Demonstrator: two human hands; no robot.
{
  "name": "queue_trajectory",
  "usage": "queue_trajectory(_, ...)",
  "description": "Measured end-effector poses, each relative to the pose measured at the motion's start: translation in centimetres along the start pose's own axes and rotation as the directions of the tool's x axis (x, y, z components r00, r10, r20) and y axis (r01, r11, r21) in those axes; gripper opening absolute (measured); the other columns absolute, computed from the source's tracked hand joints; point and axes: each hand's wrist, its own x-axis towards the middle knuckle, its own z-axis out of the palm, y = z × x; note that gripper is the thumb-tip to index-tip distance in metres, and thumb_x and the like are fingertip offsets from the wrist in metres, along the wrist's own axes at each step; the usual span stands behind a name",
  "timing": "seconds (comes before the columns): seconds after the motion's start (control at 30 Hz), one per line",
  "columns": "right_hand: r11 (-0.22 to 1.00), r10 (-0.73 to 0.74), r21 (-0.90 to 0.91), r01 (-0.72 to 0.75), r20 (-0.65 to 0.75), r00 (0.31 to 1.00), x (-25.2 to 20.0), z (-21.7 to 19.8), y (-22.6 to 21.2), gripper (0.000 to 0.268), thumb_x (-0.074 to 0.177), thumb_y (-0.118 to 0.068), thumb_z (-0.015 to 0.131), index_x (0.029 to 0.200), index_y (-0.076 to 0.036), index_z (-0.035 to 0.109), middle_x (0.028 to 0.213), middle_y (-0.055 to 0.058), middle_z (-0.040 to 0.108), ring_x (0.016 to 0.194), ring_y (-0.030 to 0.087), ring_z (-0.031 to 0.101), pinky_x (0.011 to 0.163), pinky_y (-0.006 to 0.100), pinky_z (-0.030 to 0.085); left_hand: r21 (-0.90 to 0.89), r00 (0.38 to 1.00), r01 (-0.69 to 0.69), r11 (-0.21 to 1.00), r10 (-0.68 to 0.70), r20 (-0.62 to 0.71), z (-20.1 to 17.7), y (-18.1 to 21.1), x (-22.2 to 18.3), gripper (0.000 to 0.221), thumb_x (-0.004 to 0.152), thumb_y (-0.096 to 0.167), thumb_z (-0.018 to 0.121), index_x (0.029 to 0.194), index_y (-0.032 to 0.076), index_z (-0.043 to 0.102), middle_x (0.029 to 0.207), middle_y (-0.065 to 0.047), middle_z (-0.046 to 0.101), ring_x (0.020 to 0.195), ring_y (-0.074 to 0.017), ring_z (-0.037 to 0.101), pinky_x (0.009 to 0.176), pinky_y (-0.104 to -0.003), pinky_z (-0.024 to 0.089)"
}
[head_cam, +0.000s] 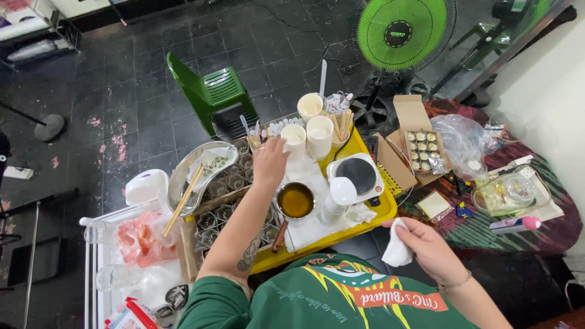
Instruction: The recorder is wiping paper cups with a cloth and organizing them on a tray.
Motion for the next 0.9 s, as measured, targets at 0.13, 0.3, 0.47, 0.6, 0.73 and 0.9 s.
queue_trajectory(0.13,0.999,0.037,-0.011,-0.037,0.064,0.997,1.8,-0.5,0.2,0.030,0.099,-0.019,0.059,0.119,-0.001,0.071,0.086,-0.001,0.065,0.074,0.008,0.062,0.067,0.028,0.053,-0.189,0.987,-0.124,0.974,0.140,0.077,3.2,-0.2,1.3,0.043,0.092,0.018,0.064,0.133,0.006,0.061,0.128,-0.016,0.064,0.092,-0.0309,0.065,0.077,-0.046,0.043)
queue_trajectory(0.3,0.996,0.070,-0.058,-0.062,0.152,0.986,3.4,-0.9,-0.3,0.034,0.098,-0.021,0.061,0.125,-0.003,0.072,0.089,-0.002,0.067,0.076,0.008,0.062,0.069,0.026,0.052,-0.020,0.971,-0.103,0.994,0.105,0.213,6.7,-1.4,1.5,0.013,0.088,0.010,0.067,0.095,0.018,0.073,0.090,-0.002,0.069,0.087,-0.0257,0.068,0.084,-0.046,0.045)
queue_trajectory(0.47,0.979,0.107,-0.188,-0.075,0.164,0.981,5.5,-0.5,-0.3,0.034,0.095,-0.022,0.065,0.124,-0.006,0.070,0.088,-0.001,0.068,0.074,0.009,0.062,0.066,0.028,0.052,-0.099,0.993,-0.006,0.995,0.018,0.114,3.7,-0.3,2.6,0.014,0.081,0.028,0.078,0.081,0.014,0.075,0.078,-0.004,0.067,0.083,-0.0279,0.066,0.080,-0.047,0.043)
queue_trajectory(0.6,0.737,-0.218,-0.617,0.278,0.173,0.960,6.2,1.9,-2.6,0.045,0.087,-0.028,0.075,0.127,-0.009,0.066,0.102,0.000,0.073,0.093,0.013,0.068,0.084,0.030,0.056,-0.112,0.995,0.081,0.990,-0.086,-0.040,-1.2,2.4,3.0,0.020,0.076,0.036,0.083,0.083,0.018,0.077,0.086,-0.001,0.070,0.088,-0.0282,0.066,0.083,-0.047,0.042)
queue_trajectory(0.73,0.475,-0.398,-0.794,0.380,0.192,0.897,6.7,6.1,-6.3,0.079,0.070,-0.033,0.088,0.139,-0.010,0.056,0.108,0.009,0.065,0.107,0.023,0.063,0.096,0.037,0.050,-0.119,0.970,-0.018,0.993,-0.011,-0.242,-5.8,5.7,1.6,0.017,0.070,0.030,0.088,0.074,0.018,0.077,0.110,-0.010,0.063,0.107,-0.0379,0.060,0.089,-0.053,0.042)
queue_trajectory(0.9,0.399,-0.557,-0.672,0.623,0.362,0.747,9.3,9.7,-6.6,0.110,0.054,-0.044,0.095,0.146,-0.008,0.044,0.135,0.014,0.049,0.123,0.030,0.056,0.100,0.041,0.048,-0.419,0.991,-0.131,0.898,0.112,-0.071,-6.2,5.8,-1.5,0.028,0.077,0.007,0.086,0.098,0.018,0.070,0.148,-0.019,0.049,0.138,-0.0358,0.051,0.112,-0.042,0.048)
